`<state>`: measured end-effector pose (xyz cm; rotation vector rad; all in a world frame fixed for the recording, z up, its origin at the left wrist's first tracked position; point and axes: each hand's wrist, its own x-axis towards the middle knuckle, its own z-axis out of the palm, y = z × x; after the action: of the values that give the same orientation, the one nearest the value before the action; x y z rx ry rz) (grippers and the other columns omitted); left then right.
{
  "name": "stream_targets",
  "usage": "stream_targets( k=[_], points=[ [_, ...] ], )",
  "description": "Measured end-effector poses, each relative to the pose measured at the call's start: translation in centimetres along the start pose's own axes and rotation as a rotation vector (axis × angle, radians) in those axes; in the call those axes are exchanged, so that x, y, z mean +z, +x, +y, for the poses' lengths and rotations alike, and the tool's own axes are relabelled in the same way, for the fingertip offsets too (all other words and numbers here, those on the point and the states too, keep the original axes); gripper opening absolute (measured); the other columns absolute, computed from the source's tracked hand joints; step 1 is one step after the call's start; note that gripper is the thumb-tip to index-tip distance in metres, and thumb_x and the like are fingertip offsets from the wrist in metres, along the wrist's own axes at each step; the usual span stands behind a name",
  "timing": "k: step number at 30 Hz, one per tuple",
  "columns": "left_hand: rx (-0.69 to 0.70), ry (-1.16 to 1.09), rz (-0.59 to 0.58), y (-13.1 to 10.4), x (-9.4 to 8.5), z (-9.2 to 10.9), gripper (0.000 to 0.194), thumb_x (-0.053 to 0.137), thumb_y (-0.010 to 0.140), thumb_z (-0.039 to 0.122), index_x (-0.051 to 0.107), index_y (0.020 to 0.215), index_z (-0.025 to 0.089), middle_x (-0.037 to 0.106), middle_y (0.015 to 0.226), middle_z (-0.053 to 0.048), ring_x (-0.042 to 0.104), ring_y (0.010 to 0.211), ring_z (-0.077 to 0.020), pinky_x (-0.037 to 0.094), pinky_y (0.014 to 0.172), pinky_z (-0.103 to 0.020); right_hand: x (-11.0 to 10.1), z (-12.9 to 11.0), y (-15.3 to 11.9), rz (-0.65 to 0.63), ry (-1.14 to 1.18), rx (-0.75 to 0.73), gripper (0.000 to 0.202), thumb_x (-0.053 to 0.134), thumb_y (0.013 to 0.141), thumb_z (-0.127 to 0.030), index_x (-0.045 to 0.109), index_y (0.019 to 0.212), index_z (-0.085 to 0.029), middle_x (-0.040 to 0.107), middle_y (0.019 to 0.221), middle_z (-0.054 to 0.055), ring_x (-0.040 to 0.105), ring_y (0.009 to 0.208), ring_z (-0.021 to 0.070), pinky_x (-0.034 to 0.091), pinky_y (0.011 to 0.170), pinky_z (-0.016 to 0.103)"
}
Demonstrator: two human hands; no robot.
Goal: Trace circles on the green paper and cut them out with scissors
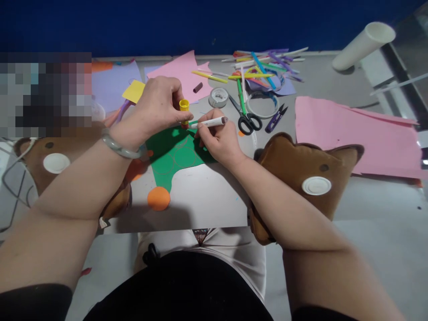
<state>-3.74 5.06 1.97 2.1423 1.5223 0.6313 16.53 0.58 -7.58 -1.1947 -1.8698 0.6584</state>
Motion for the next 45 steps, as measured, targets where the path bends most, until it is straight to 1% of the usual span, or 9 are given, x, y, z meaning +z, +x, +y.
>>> stream_targets(
  k=[3,6,10,14,19,27,33,37,45],
  points=[
    [-0.005,-0.011,0.003,0.1,0.0,0.0,0.027,0.079,0.068,0.022,0.053,0.067,0.031,0.078,0.089,-0.005,0.073,0.104,-0.0333,0.055,0.09,-0.044,-0.4,-0.5,-0.6,0.028,-0.028,-0.042,0.054,0.044,0.109,-0.075,0.069,0.12,-0.028,0.077,0.078,0.008,0.072,0.057,0.0223,0.061,0.055,0.04],
    [0.012,-0.02,-0.001,0.1,0.0,-0.1,0.032,0.078,0.069,0.022,0.048,0.065,0.031,0.078,0.088,-0.005,0.073,0.102,-0.0334,0.055,0.09,-0.046,-0.8,-1.3,-1.1,0.008,-0.138,-0.139,0.049,0.046,0.11,-0.069,0.069,0.116,-0.027,0.08,0.087,0.01,0.077,0.068,0.0248,0.065,0.064,0.042],
    [0.016,0.011,-0.014,-0.1,-0.1,0.2,0.034,0.076,0.072,0.017,0.044,0.066,0.029,0.079,0.092,-0.005,0.074,0.109,-0.0336,0.056,0.093,-0.045,-0.5,-2.1,-1.4,-0.074,-0.328,-0.249,0.036,0.048,0.112,-0.056,0.07,0.119,-0.028,0.082,0.104,0.011,0.082,0.092,0.0273,0.067,0.079,0.042],
    [0.064,0.036,0.003,-0.3,-0.1,0.4,0.045,0.073,0.072,0.011,0.033,0.068,0.03,0.078,0.096,-0.006,0.074,0.105,-0.0309,0.055,0.09,-0.044,0.3,-1.9,-1.4,-0.097,-0.398,-0.327,0.024,0.052,0.112,-0.038,0.069,0.125,-0.028,0.084,0.111,0.01,0.083,0.098,0.027,0.068,0.082,0.039],
    [0.078,0.048,-0.004,0.0,0.3,0.0,0.034,0.075,0.073,0.014,0.045,0.07,0.029,0.077,0.095,-0.007,0.074,0.105,-0.0336,0.056,0.09,-0.047,0.8,-1.2,-1.4,-0.099,-0.449,-0.397,0.029,0.055,0.105,-0.021,0.068,0.131,-0.027,0.084,0.117,0.01,0.083,0.098,0.0282,0.067,0.079,0.041],
    [0.072,0.013,-0.002,-0.1,0.0,0.1,0.032,0.079,0.073,0.011,0.052,0.069,0.028,0.074,0.091,-0.006,0.071,0.101,-0.0299,0.05,0.086,-0.041,1.3,-1.0,-1.4,-0.153,-0.569,-0.384,0.038,0.054,0.104,-0.018,0.067,0.139,-0.024,0.083,0.118,0.009,0.081,0.097,0.028,0.065,0.076,0.04],
    [0.074,-0.004,0.007,-0.1,0.0,0.2,0.048,0.078,0.072,0.009,0.034,0.066,0.029,0.068,0.084,-0.004,0.065,0.093,-0.0246,0.046,0.081,-0.038,1.2,-1.6,-1.2,-0.177,-0.591,-0.404,0.036,0.053,0.102,-0.016,0.066,0.136,-0.021,0.082,0.118,0.012,0.08,0.093,0.0292,0.064,0.075,0.042],
    [0.082,0.009,0.006,0.0,0.1,0.2,0.049,0.077,0.072,0.009,0.032,0.067,0.029,0.063,0.08,-0.002,0.061,0.087,-0.0223,0.044,0.08,-0.038,1.1,-1.6,-1.1,-0.193,-0.592,-0.388,0.039,0.054,0.101,-0.017,0.066,0.138,-0.021,0.082,0.116,0.013,0.079,0.092,0.0306,0.063,0.075,0.044],
    [0.053,-0.006,-0.006,0.4,0.1,0.1,0.047,0.084,0.067,0.015,0.039,0.063,0.029,0.066,0.077,-0.003,0.069,0.098,-0.0305,0.052,0.083,-0.042,1.0,-1.6,-1.2,-0.179,-0.58,-0.412,0.035,0.055,0.101,-0.018,0.067,0.134,-0.018,0.082,0.108,0.013,0.079,0.086,0.0291,0.06,0.071,0.041]
  ],
)
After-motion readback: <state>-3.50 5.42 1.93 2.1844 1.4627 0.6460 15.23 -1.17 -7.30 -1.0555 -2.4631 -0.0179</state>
